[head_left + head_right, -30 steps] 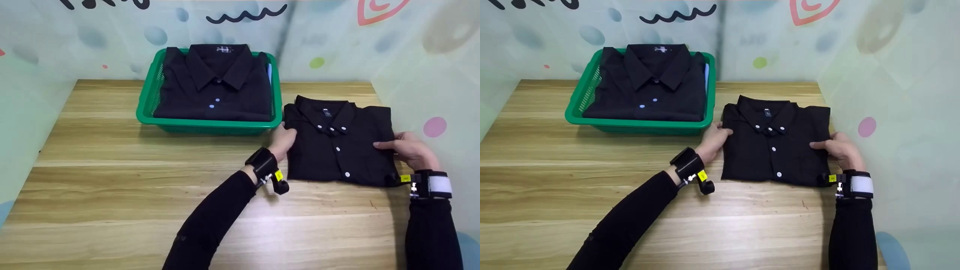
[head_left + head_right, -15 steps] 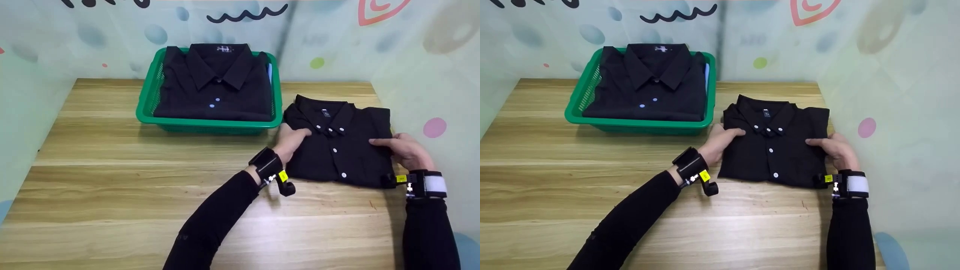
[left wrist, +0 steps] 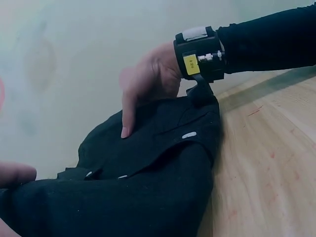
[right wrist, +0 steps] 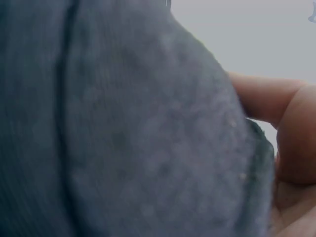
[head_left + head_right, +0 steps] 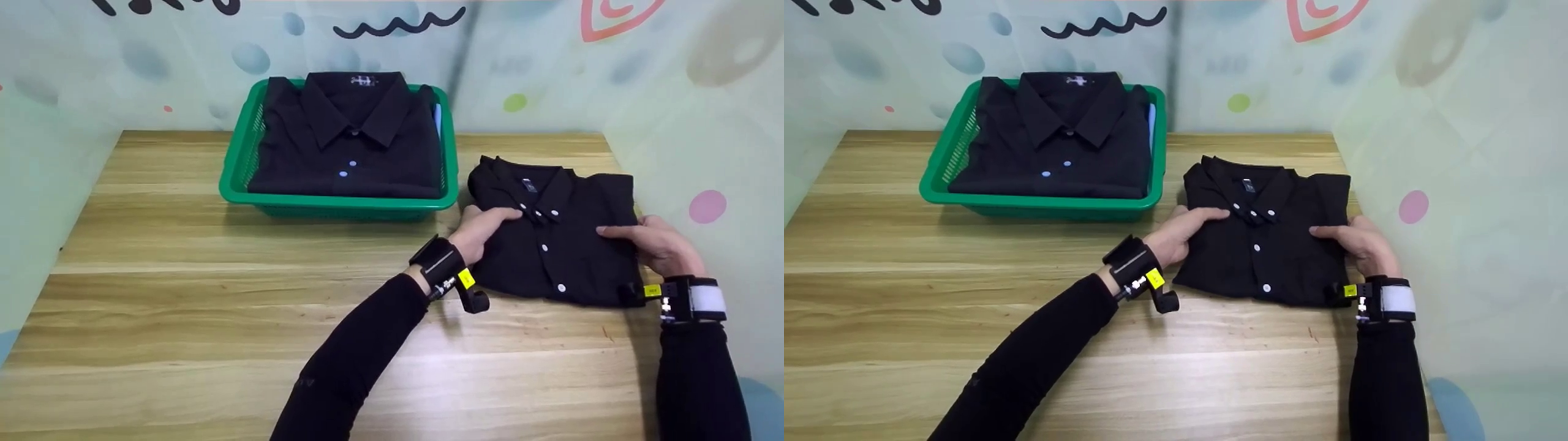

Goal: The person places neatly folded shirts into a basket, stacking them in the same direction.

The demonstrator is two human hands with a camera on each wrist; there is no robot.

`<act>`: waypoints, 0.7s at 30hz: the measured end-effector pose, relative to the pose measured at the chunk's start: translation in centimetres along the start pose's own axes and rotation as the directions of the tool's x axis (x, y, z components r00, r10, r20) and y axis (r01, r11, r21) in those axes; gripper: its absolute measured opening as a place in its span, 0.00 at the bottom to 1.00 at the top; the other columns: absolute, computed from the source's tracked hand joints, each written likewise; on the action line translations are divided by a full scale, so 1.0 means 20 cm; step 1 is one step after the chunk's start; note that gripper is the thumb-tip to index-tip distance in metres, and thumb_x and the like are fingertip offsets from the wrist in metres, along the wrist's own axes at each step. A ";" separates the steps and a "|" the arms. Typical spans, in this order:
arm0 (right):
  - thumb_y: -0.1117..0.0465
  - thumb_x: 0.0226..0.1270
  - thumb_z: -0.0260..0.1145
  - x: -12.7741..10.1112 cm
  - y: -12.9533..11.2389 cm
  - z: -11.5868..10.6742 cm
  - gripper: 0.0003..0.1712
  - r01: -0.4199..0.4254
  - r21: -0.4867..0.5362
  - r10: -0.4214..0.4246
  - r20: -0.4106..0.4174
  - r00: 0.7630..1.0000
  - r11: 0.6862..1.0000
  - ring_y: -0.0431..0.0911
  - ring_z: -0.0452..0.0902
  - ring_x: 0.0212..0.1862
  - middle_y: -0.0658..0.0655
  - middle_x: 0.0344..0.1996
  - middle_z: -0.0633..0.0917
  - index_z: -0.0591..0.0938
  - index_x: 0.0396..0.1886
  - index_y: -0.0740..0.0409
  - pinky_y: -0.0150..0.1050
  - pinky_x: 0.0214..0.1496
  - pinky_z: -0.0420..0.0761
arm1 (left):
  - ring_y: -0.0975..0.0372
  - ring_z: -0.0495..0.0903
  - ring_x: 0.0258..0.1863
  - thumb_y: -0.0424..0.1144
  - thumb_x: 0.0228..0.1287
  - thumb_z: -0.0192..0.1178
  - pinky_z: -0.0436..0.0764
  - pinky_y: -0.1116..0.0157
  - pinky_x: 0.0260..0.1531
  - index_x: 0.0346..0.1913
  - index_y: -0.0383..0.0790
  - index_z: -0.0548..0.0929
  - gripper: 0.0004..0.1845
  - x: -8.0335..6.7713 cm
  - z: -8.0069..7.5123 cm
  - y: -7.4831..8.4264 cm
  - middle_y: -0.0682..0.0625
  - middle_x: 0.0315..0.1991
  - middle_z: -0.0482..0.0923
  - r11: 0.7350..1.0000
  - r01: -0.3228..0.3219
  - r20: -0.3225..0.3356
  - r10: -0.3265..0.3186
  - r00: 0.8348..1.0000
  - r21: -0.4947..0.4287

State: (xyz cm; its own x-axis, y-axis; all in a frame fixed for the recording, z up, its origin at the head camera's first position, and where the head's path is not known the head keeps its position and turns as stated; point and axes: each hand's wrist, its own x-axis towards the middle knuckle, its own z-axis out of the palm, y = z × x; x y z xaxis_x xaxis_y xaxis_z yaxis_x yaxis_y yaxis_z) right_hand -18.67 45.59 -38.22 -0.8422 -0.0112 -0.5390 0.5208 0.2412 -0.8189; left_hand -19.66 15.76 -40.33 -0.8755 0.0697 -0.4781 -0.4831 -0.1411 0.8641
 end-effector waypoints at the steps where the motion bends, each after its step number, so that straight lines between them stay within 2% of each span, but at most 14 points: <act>1: 0.63 0.66 0.69 0.00 0.00 0.00 0.11 0.002 0.015 -0.002 0.005 1.000 1.000 0.43 0.84 0.33 0.51 0.30 0.85 0.76 0.40 0.64 0.37 0.37 0.83 | 0.58 0.71 0.53 0.39 0.49 0.75 0.68 0.61 0.59 0.63 0.30 0.67 0.40 0.00 0.00 0.00 0.48 0.57 0.71 1.000 0.004 -0.002 -0.004 1.000 -0.002; 7: 0.66 0.66 0.69 0.00 0.01 0.02 0.09 0.010 0.072 -0.013 0.033 0.999 0.997 0.44 0.84 0.34 0.52 0.32 0.85 0.77 0.39 0.65 0.37 0.38 0.84 | 0.56 0.70 0.58 0.39 0.52 0.74 0.67 0.62 0.61 0.67 0.29 0.65 0.42 0.03 0.00 -0.02 0.44 0.63 0.69 1.000 0.012 -0.035 -0.012 0.999 0.008; 14: 0.67 0.66 0.69 0.01 0.01 0.02 0.08 0.010 0.054 -0.012 0.045 0.999 0.998 0.43 0.83 0.34 0.52 0.32 0.85 0.77 0.40 0.64 0.37 0.38 0.83 | 0.56 0.71 0.57 0.39 0.54 0.74 0.70 0.63 0.59 0.67 0.28 0.66 0.41 0.04 -0.01 -0.03 0.44 0.62 0.70 0.999 0.016 -0.046 -0.014 0.999 0.041; 21: 0.72 0.66 0.65 0.02 0.02 0.01 0.21 0.025 0.081 -0.031 0.081 0.996 0.996 0.44 0.82 0.36 0.52 0.36 0.82 0.64 0.51 0.64 0.37 0.40 0.83 | 0.58 0.73 0.51 0.39 0.53 0.75 0.71 0.62 0.57 0.63 0.28 0.69 0.38 0.03 -0.02 -0.03 0.46 0.56 0.73 0.999 0.003 -0.024 -0.002 1.000 0.036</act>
State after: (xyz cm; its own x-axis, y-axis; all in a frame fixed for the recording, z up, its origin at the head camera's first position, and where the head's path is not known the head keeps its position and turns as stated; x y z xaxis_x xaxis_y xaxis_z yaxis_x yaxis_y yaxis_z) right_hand -18.85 45.48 -38.79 -0.8442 -0.0971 -0.5272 0.5092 0.1619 -0.8453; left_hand -20.00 15.42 -41.16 -0.8740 0.0462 -0.4837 -0.4858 -0.1050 0.8677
